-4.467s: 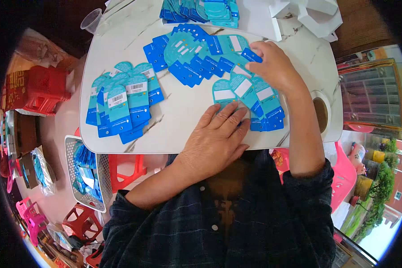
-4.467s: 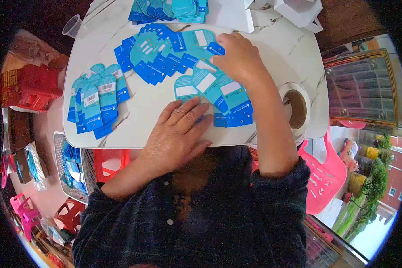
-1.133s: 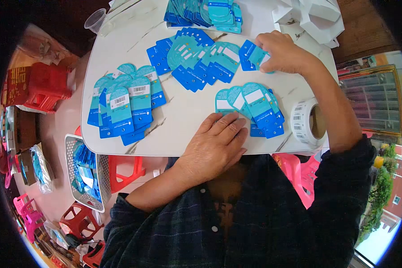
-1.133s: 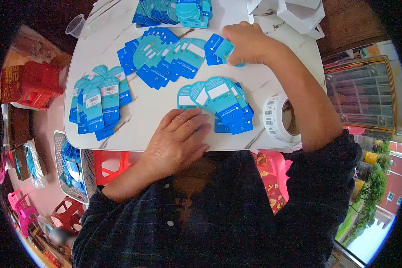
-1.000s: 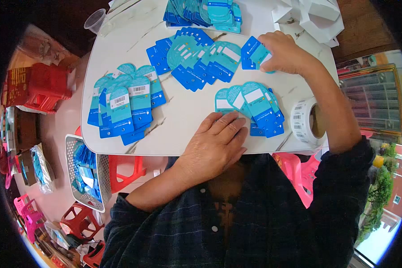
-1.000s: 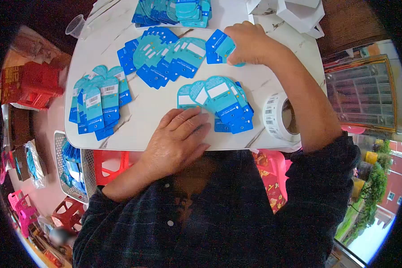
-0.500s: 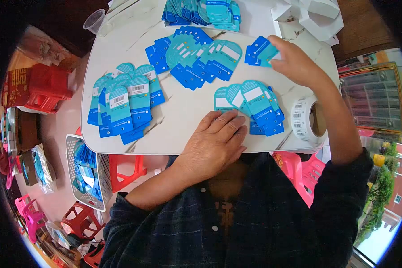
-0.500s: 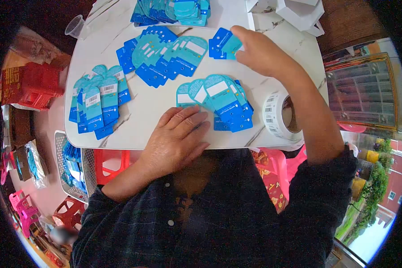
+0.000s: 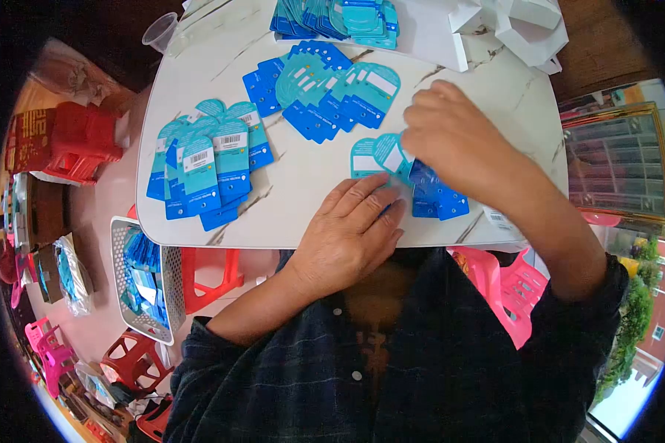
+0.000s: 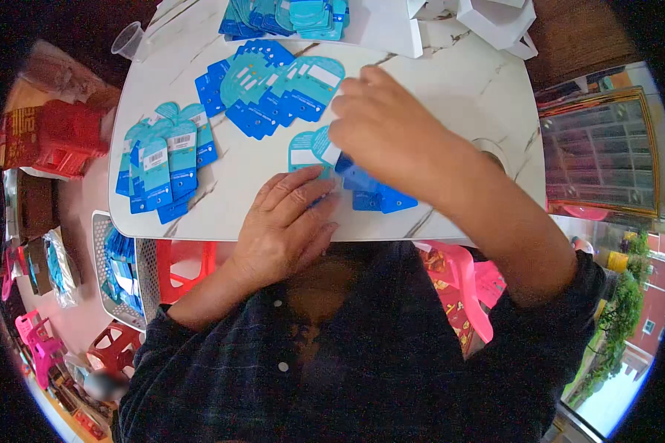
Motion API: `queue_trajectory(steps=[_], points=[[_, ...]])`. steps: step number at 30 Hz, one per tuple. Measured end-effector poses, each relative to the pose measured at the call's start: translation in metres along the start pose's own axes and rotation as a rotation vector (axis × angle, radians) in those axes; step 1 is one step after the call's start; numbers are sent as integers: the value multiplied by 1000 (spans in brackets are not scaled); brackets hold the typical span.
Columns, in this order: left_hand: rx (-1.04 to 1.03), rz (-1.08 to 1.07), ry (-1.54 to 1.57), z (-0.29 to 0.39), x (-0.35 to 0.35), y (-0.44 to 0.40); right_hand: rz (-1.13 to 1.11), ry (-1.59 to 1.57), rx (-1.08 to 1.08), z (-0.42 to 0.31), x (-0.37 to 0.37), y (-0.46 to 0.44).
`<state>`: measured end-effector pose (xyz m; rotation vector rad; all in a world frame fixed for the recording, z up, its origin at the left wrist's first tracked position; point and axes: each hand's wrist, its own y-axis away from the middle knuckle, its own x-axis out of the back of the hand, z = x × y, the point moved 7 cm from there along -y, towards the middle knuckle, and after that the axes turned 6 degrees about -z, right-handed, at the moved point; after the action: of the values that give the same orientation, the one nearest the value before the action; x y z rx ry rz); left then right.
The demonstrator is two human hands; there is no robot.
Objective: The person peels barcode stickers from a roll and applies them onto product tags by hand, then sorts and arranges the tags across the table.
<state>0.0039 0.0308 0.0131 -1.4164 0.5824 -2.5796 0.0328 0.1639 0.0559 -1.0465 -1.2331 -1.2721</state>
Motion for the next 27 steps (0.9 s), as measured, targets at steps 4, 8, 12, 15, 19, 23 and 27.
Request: queue_trajectory(steps=[4, 8, 12, 15, 19, 23, 27], points=[[0, 55, 1, -1, 2, 5, 1, 85, 18, -22, -10, -2], [-3, 84, 18, -4, 6, 5, 51, 76, -3, -26, -7, 3], [56, 80, -5, -7, 15, 15, 104, -34, -118, -27, 9, 20], [113, 72, -37, -11, 24, 23, 141, -133, -224, -32, 15, 41], [288, 15, -218, -15, 31, 33, 378, -500, -579, -35, -12, 82], [286, -41, -236, -12, 21, 31, 433, -546, -694, -36, -48, 95], [238, -69, -245, -6, 8, 19, 508, -533, -763, -38, -61, 97]])
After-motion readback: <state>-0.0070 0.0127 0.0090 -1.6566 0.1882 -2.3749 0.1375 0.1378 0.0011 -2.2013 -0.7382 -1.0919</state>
